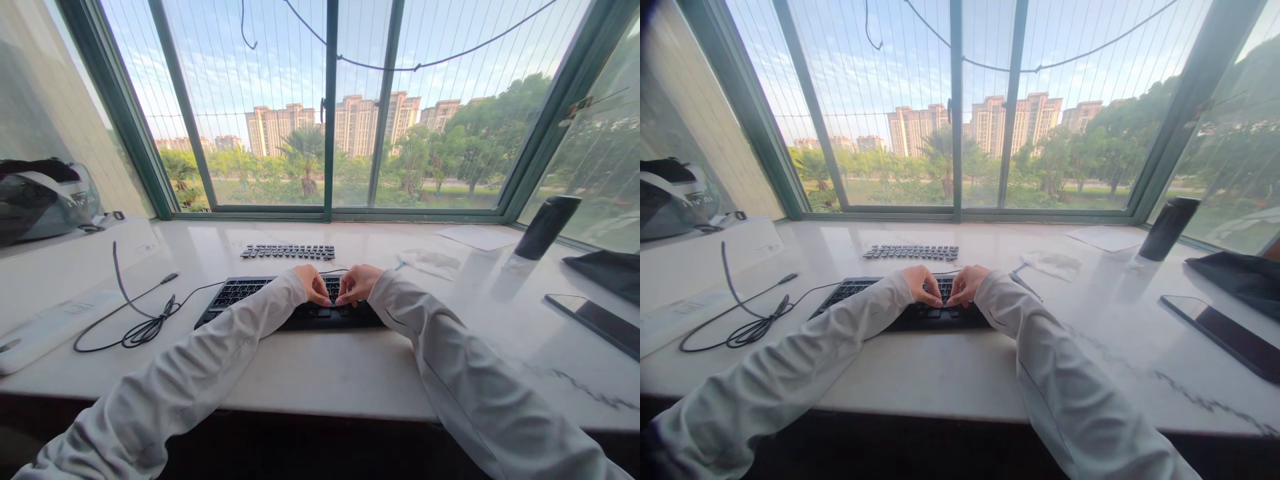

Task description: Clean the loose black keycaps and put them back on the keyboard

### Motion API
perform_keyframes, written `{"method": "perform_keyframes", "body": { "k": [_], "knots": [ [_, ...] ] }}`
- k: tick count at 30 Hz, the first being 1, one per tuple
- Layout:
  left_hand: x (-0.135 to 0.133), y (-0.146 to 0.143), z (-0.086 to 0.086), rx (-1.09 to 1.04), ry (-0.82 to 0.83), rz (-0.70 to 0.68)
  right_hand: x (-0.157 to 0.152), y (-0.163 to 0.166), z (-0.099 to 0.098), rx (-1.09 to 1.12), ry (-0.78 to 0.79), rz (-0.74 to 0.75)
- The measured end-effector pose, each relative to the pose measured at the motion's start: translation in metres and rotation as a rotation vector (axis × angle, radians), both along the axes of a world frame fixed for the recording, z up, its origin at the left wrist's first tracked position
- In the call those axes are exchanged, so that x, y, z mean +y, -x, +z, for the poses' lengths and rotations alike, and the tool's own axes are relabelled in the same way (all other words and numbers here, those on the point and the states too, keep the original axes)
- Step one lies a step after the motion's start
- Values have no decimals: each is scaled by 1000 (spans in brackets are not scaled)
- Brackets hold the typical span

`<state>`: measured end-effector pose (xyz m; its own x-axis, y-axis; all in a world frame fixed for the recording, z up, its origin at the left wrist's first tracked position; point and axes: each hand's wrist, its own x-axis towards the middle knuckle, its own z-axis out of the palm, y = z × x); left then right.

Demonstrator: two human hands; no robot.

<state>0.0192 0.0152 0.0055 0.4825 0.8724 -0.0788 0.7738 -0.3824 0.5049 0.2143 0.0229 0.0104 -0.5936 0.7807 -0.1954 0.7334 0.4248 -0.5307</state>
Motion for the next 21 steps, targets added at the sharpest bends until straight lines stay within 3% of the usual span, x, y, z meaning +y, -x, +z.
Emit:
{"method": "perform_keyframes", "body": {
  "k": [7, 12, 18, 21],
  "knots": [
    [6, 0, -7, -57, 89, 0, 3, 1, -4, -35, 20, -13],
    [13, 10, -1, -169, 165, 88, 1, -2, -2, 88, -132, -83],
    [25, 27, 9, -190, -36, 275, 0, 2, -2, 8, -133, -43],
    [27, 33, 10, -97, -269, 361, 2, 0, -2, 25, -394, -264]
  ]
}}
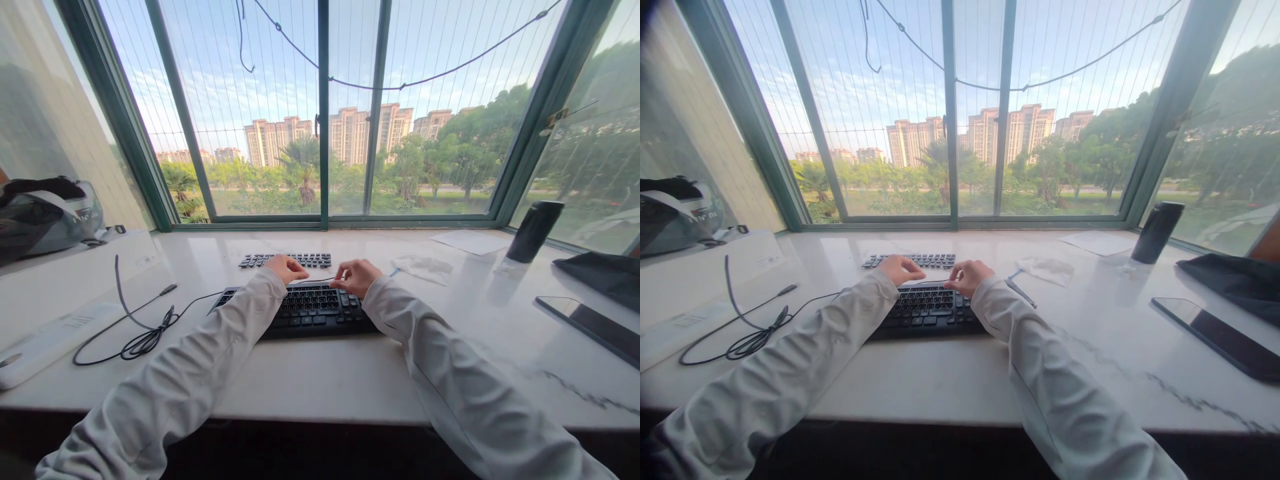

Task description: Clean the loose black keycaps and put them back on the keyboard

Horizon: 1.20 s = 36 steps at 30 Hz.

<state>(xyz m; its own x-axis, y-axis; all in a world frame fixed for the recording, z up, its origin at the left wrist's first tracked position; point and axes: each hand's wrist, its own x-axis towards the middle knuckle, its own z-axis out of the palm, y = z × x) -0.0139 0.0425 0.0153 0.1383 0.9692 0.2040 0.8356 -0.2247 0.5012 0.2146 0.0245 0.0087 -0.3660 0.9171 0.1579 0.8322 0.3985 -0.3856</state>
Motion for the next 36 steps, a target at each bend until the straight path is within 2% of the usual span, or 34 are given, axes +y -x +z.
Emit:
{"method": "perform_keyframes", "body": {
  "k": [2, 3, 7, 13, 17, 23, 26, 29, 32, 36],
  "knots": [
    [1, 2, -2, 118, -176, 69, 2, -3, -1, -29, -184, -216],
    [1, 2, -3, 181, -240, 85, 3, -5, -2, -66, -225, -292],
    [8, -6, -9, 378, -275, 40, 5, -9, -8, -131, -244, -381],
    [35, -38, -6, 615, -293, -86, 4, -8, -10, -86, -376, -328],
    [59, -60, -4, 693, -296, -121, 7, -9, -13, -85, -406, -310],
    [79, -79, -18, 800, -298, -145, 8, -8, -16, -102, -428, -297],
    [77, -83, -22, 828, -317, -165, 8, -8, -15, -58, -478, -254],
    [69, -82, -18, 840, -345, -190, 9, -9, -14, -11, -488, -260],
    [54, -74, -7, 832, -390, -211, 11, -9, -12, -34, -427, -290],
    [29, -61, 14, 801, -447, -204, 12, -10, -9, -115, -418, -189]
  ]
}}
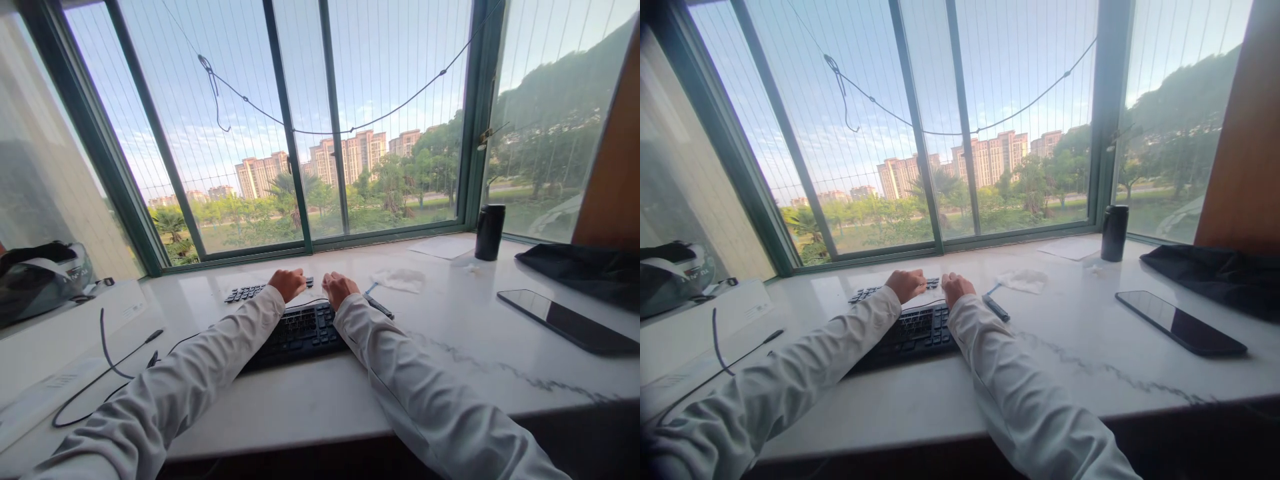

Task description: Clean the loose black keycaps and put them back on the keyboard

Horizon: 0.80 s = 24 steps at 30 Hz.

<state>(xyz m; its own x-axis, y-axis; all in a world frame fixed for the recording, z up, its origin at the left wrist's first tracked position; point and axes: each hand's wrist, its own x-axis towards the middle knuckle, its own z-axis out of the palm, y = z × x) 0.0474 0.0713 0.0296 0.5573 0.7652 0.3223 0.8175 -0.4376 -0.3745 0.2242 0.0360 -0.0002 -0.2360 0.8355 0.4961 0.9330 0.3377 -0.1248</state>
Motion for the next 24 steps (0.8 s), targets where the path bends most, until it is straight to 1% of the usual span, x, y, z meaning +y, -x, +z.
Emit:
{"method": "perform_keyframes", "body": {
  "k": [3, 5, 6, 9, 12, 15, 17, 18, 20, 22, 24],
  "knots": [
    [-23, 5, 13, -128, -86, -18, -2, -1, -1, -3, -115, 24],
    [-38, 5, 16, -224, -129, -27, -3, 0, -3, 79, -156, 8],
    [-45, 4, 16, -260, -141, -29, -3, 0, -4, 133, -148, 8],
    [-62, 1, 7, -348, -161, -33, -2, 5, -7, 315, -63, 53],
    [-67, -1, -8, -463, -148, -12, 0, 10, -8, 533, 3, 90],
    [-65, 2, -19, -602, -116, -19, 5, 13, -10, 870, 84, 176],
    [-63, 6, -20, -707, -99, -15, 8, 15, -12, 1122, 154, 272],
    [-63, 8, -20, -754, -96, -5, 8, 16, -13, 1215, 190, 319],
    [-64, 11, -20, -816, -109, 13, 7, 20, -14, 1291, 250, 387],
    [-66, 13, -20, -832, -135, -2, 4, 24, -17, 1256, 300, 447],
    [-68, 13, -22, -830, -158, -44, 0, 29, -19, 1212, 315, 501]
  ]
}}
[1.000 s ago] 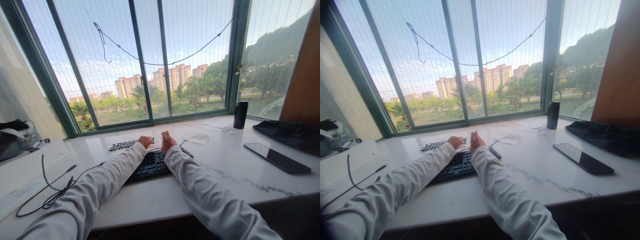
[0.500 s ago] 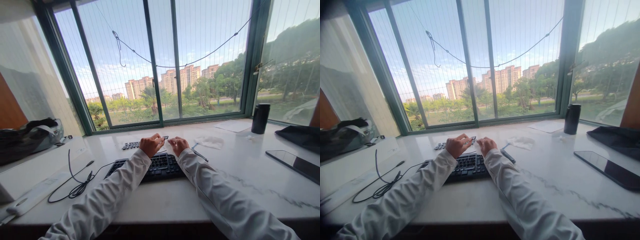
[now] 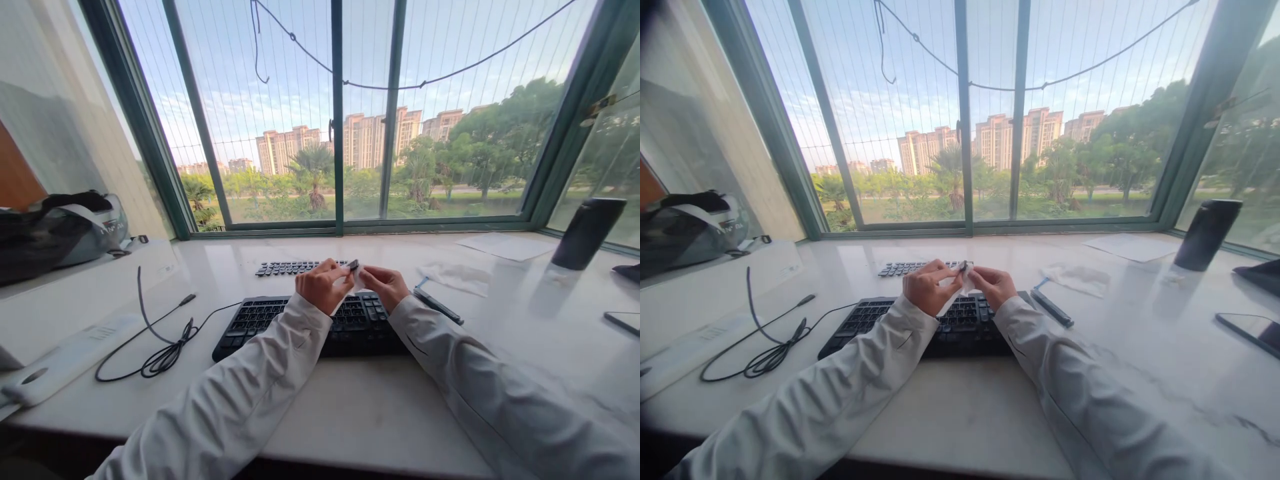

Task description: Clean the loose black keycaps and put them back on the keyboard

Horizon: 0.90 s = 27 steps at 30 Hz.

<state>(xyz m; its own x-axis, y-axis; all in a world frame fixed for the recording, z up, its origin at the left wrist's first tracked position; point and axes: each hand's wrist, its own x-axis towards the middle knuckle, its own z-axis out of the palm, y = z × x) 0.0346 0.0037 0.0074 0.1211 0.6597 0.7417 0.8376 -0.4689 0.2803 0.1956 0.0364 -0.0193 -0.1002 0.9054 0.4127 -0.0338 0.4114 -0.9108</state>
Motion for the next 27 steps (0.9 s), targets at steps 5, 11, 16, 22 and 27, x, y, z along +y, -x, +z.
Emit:
{"method": "perform_keyframes", "body": {
  "k": [5, 11, 16, 22, 27],
  "knots": [
    [-1, -5, -5, -77, -92, -53, -1, 6, -5, 137, -9, 12],
    [0, -9, -7, -258, 5, -151, 0, 5, -3, 198, 21, -85],
    [5, -8, -9, -392, 164, -223, 5, -1, -5, 100, 56, -117],
    [14, -10, -16, -548, 231, -345, 2, 1, -6, 29, 53, -92],
    [20, -10, -21, -657, 307, -379, -3, 4, -2, 5, 21, -84]
  ]
}}
